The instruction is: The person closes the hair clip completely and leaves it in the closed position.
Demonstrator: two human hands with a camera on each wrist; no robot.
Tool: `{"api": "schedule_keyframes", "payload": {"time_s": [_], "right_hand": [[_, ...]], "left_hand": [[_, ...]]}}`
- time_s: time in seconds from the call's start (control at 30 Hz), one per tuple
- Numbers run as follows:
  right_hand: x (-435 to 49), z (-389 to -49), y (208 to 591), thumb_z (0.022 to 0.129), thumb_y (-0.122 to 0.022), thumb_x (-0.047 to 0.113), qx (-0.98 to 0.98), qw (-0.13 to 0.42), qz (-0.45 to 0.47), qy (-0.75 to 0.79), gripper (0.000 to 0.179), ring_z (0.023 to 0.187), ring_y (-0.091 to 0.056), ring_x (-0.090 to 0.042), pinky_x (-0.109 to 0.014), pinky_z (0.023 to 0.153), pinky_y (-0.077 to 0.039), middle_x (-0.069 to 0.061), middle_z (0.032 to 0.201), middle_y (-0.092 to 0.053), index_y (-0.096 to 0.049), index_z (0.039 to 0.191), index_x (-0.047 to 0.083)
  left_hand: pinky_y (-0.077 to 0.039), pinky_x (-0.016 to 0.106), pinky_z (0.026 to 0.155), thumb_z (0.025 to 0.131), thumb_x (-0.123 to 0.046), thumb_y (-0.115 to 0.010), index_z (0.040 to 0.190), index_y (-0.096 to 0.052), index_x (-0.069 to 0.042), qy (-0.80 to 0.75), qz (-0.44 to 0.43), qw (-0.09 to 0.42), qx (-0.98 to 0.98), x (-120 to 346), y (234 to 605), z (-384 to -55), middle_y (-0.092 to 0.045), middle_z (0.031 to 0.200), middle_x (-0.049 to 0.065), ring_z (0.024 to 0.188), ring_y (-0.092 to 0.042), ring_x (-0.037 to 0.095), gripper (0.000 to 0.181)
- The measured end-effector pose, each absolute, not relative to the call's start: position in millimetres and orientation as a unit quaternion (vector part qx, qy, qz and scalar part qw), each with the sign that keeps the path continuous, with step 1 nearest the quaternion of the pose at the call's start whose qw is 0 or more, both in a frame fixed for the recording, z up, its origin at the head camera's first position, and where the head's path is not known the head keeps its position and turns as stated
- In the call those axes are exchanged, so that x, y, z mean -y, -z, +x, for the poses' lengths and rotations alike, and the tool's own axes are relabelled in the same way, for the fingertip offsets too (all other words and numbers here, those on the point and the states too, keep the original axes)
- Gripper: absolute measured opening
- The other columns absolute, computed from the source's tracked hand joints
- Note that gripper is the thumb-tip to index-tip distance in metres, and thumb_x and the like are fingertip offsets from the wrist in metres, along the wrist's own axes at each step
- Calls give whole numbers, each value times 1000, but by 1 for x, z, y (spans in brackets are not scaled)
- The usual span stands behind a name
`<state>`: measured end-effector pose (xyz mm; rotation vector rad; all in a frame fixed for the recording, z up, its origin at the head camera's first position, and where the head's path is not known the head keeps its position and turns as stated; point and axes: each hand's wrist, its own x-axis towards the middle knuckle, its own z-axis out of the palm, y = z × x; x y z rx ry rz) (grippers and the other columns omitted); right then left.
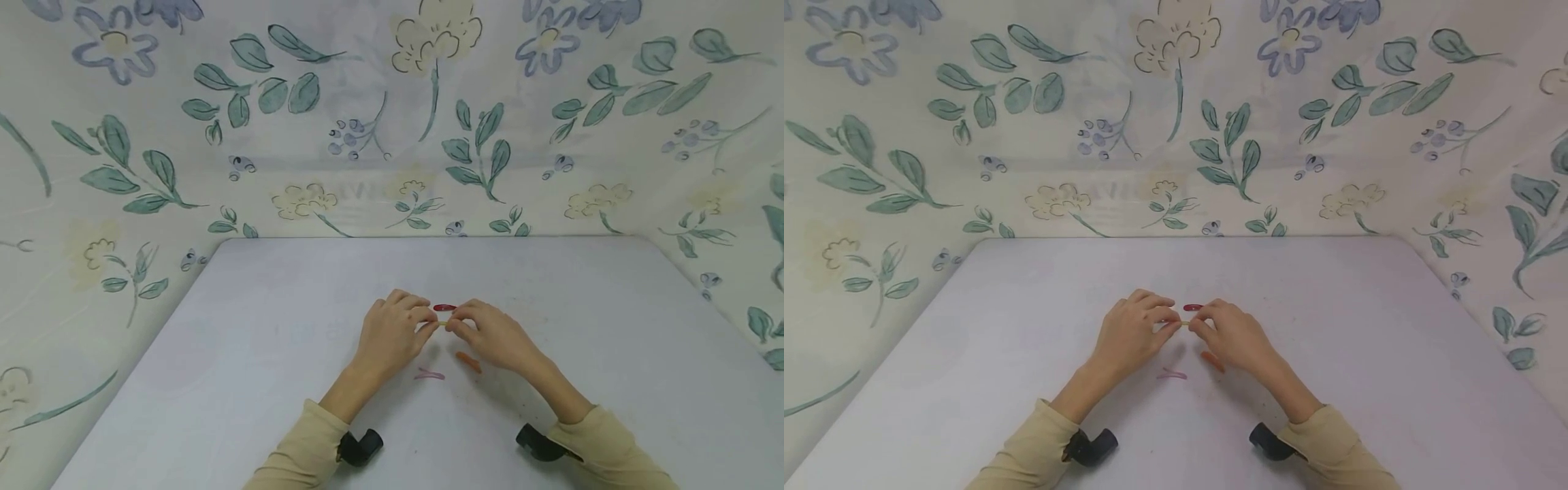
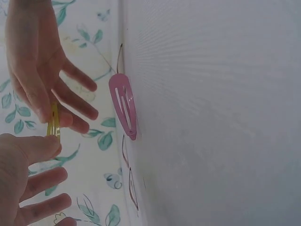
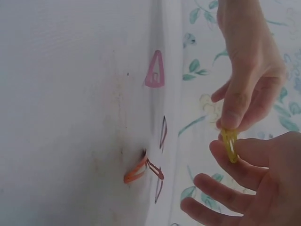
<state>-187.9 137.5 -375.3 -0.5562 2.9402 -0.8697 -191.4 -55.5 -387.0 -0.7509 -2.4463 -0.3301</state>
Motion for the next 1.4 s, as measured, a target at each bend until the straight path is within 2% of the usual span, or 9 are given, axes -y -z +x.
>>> {"api": "schedule_keyframes", "payload": {"time_s": [0.17,0.57,0.73,1.0,1.27,1.4], "right_hand": [[-142,-192,373,99,-60,26,-940,19,-192,281,21,115,-60,-31,-51,93,-50,-8,121,-66,-72,107,10],[-149,-203,374,95,-66,23,-931,24,-192,311,18,119,-58,-34,-53,96,-48,-11,124,-64,-71,108,11],[-147,-207,373,93,-70,23,-936,-3,-195,293,20,119,-58,-33,-52,97,-48,-11,124,-64,-72,108,11],[-143,-218,384,91,-73,25,-950,-53,-213,223,20,111,-63,-29,-47,90,-53,-7,118,-67,-74,106,13],[-141,-225,388,90,-73,25,-951,-104,-234,172,16,104,-65,-29,-45,82,-54,-8,112,-69,-75,102,13],[-145,-228,391,91,-73,24,-955,-107,-234,147,15,102,-65,-29,-46,80,-54,-8,111,-69,-75,101,13]], "left_hand": [[-53,37,73,85,-27,-78,86,-78,-21,125,-290,274,908,54,387,-194,-74,106,-2,102,-63,19,7],[-55,35,75,87,-29,-77,96,-77,-20,121,-281,244,920,51,384,-198,-73,111,0,105,-62,20,13],[-55,36,74,87,-29,-76,94,-76,-19,111,-282,230,925,49,379,-203,-73,111,0,105,-62,21,13],[-54,37,75,87,-28,-75,93,-76,-18,97,-266,203,937,47,379,-212,-71,112,-2,106,-61,21,12],[-54,37,77,89,-28,-73,96,-75,-16,93,-254,162,949,44,379,-221,-70,115,0,106,-61,22,13],[-55,34,79,90,-27,-72,97,-74,-16,91,-260,129,953,38,379,-227,-69,115,0,107,-60,21,13]]}}
